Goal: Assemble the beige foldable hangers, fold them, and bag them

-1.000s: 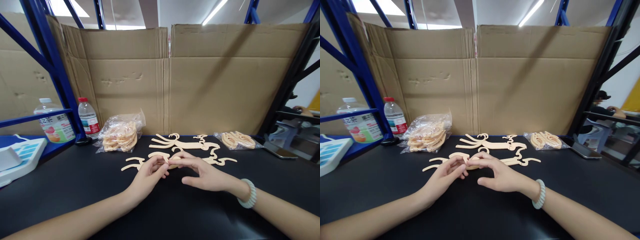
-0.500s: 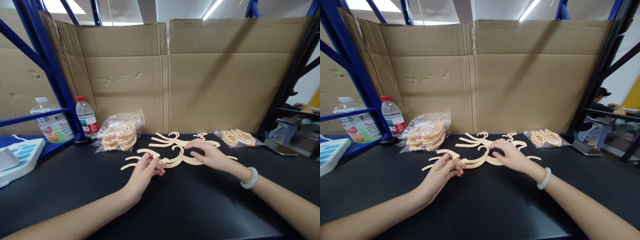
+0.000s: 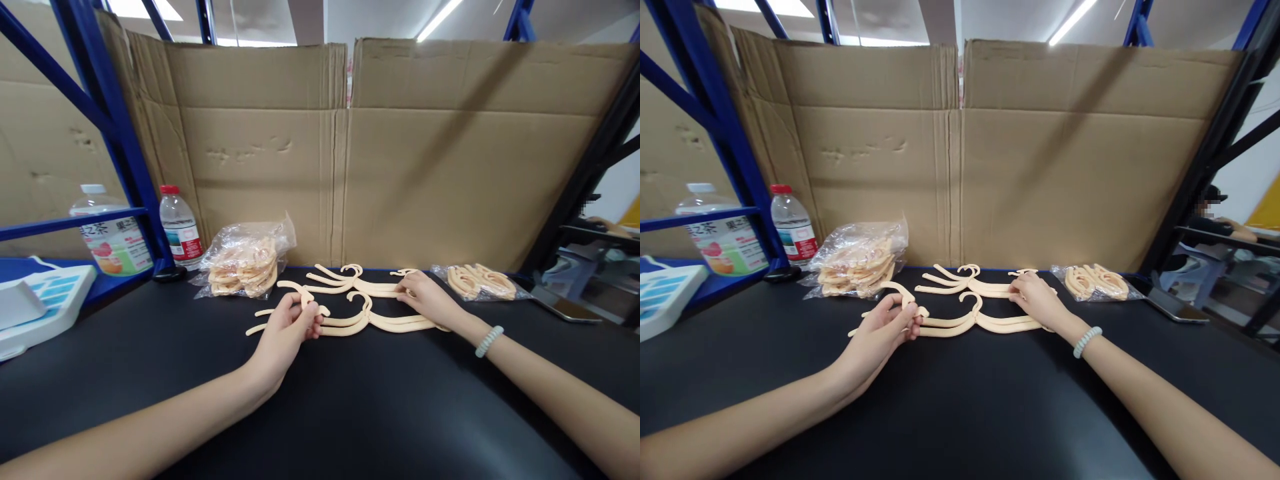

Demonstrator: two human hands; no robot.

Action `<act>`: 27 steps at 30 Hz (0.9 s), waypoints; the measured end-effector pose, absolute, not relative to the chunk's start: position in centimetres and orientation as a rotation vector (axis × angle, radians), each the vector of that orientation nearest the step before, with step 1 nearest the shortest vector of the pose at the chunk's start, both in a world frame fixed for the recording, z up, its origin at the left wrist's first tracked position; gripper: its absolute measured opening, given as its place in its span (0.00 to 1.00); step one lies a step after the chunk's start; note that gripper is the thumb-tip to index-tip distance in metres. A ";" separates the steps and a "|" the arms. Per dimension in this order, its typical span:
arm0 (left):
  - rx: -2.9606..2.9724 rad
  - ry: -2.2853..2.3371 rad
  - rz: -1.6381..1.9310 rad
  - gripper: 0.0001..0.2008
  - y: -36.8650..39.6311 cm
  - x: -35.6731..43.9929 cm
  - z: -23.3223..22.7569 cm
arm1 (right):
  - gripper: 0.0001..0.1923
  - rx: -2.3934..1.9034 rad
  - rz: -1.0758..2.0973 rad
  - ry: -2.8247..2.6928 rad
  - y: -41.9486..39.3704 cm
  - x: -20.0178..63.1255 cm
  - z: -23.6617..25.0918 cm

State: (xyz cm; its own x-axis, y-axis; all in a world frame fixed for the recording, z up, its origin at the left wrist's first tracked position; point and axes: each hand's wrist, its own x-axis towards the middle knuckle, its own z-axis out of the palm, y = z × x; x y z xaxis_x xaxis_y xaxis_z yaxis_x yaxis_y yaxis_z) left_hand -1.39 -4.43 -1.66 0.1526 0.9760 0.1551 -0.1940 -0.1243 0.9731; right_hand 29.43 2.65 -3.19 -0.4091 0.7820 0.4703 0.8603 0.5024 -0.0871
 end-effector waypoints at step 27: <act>1.073 0.651 1.146 0.07 0.6 -5.5 1.0 | 0.08 -1.060 -0.111 -2.083 -0.1 29.8 0.1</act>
State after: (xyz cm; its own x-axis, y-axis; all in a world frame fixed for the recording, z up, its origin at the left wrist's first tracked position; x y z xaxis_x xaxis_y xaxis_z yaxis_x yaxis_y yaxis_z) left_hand -5.55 0.55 1.00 0.3213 0.9416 0.1009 -0.3960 0.0368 0.9175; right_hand 29.85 -0.12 0.10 -0.3479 0.6494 0.6761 0.7178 0.6485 -0.2535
